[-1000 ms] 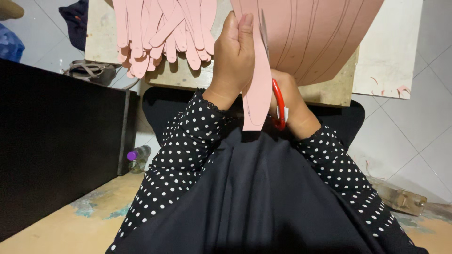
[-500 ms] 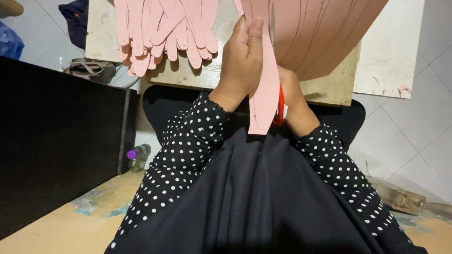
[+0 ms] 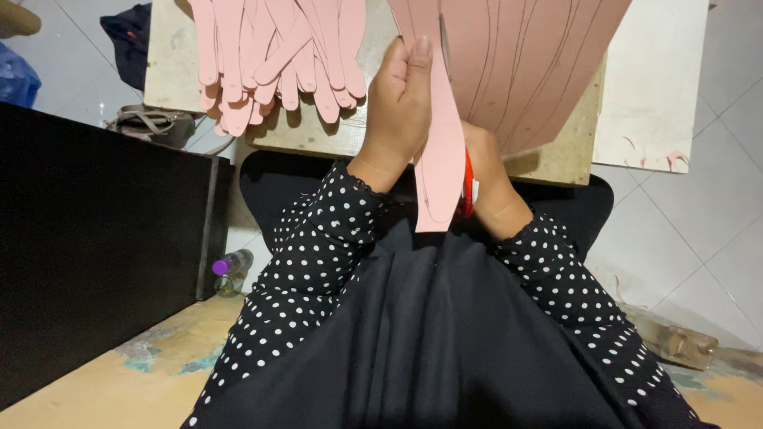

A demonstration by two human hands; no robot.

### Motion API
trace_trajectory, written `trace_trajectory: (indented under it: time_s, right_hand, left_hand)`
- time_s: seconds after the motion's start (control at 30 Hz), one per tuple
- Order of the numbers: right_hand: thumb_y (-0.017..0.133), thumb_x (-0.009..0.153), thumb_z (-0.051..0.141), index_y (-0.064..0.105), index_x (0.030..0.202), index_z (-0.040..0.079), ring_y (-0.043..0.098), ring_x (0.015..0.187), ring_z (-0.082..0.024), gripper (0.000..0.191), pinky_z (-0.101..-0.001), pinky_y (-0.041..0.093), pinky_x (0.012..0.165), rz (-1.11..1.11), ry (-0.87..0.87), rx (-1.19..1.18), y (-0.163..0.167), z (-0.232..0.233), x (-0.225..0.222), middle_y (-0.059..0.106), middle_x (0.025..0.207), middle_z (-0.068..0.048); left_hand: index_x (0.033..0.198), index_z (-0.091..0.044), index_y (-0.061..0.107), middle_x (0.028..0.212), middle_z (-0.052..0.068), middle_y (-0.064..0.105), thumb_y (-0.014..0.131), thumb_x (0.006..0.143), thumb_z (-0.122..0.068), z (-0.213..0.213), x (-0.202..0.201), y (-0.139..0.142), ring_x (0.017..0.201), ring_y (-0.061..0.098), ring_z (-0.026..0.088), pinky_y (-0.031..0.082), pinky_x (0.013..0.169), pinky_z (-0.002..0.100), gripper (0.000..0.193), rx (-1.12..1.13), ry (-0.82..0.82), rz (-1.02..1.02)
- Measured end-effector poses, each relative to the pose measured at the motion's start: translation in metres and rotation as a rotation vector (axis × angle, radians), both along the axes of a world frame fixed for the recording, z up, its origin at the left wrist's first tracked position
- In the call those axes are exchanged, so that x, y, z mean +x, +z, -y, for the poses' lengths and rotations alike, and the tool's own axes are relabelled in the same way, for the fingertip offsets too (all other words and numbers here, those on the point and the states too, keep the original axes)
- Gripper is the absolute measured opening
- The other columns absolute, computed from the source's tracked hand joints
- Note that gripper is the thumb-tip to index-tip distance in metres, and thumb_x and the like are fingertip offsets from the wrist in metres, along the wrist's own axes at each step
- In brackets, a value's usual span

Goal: The person cuts pink insole-shaped pieces from sheets of pink material using red-handled scissors, following drawn outlines, and places each finished cut piece onto a growing pile of completed insoles on the work board.

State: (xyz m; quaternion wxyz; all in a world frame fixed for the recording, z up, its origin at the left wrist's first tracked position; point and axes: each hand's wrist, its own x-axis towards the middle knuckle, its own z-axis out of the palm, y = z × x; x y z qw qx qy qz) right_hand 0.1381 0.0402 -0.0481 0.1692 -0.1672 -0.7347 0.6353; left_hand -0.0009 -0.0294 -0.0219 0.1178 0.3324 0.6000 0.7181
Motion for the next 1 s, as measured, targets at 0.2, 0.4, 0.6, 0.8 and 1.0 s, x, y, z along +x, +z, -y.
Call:
trace_trajectory:
  time_s: [0.2,0.4,0.6,0.8,1.0]
  right_hand:
    - [0.063,0.096,0.009,0.069,0.101,0.0,0.065,0.082,-0.009,0.012,-0.0263,0.054,0.073,0.033,0.0,0.081,0.012,0.007,-0.001,0.072,0.091,-0.005]
    - [0.064,0.096,0.014,0.066,0.102,0.0,0.067,0.079,-0.011,0.015,-0.027,0.055,0.072,0.029,0.002,0.134,0.016,0.002,0.0,0.073,0.089,-0.004]
    - [0.06,0.099,0.016,0.067,0.099,0.001,0.068,0.077,-0.011,0.017,-0.0268,0.054,0.07,0.019,-0.009,0.08,0.012,0.001,0.0,0.073,0.087,-0.005]
    - [0.061,0.097,0.016,0.066,0.096,0.001,0.067,0.072,-0.013,0.016,-0.0276,0.054,0.065,0.102,-0.06,0.113,0.006,0.004,0.0,0.071,0.083,-0.006]
    - [0.061,0.1,0.017,0.065,0.105,-0.001,0.068,0.08,-0.013,0.019,-0.0275,0.055,0.072,-0.012,-0.001,0.201,0.008,-0.005,-0.003,0.073,0.09,-0.006]
  left_hand:
    - [0.099,-0.004,0.056,0.074,0.008,0.061,0.043,0.112,-0.04,0.0,-0.011,0.007,0.067,0.058,0.016,0.052,0.065,0.032,0.041,-0.095,0.11,-0.047]
    - [0.099,-0.004,0.056,0.071,0.007,0.062,0.042,0.112,-0.037,0.0,0.007,0.006,0.061,0.06,0.015,0.05,0.059,0.031,0.039,-0.073,0.028,-0.042]
    - [0.099,-0.004,0.056,0.072,0.006,0.064,0.043,0.113,-0.036,-0.002,0.006,0.001,0.063,0.061,0.014,0.05,0.059,0.031,0.037,-0.038,0.031,-0.037]
    - [0.099,-0.004,0.056,0.076,0.006,0.063,0.043,0.114,-0.035,-0.007,0.005,-0.003,0.068,0.06,0.014,0.052,0.064,0.031,0.037,-0.01,0.05,-0.049]
    - [0.095,-0.002,0.055,0.078,0.008,0.061,0.045,0.113,-0.035,-0.006,0.01,-0.005,0.072,0.058,0.016,0.053,0.069,0.032,0.039,-0.139,0.007,-0.04]
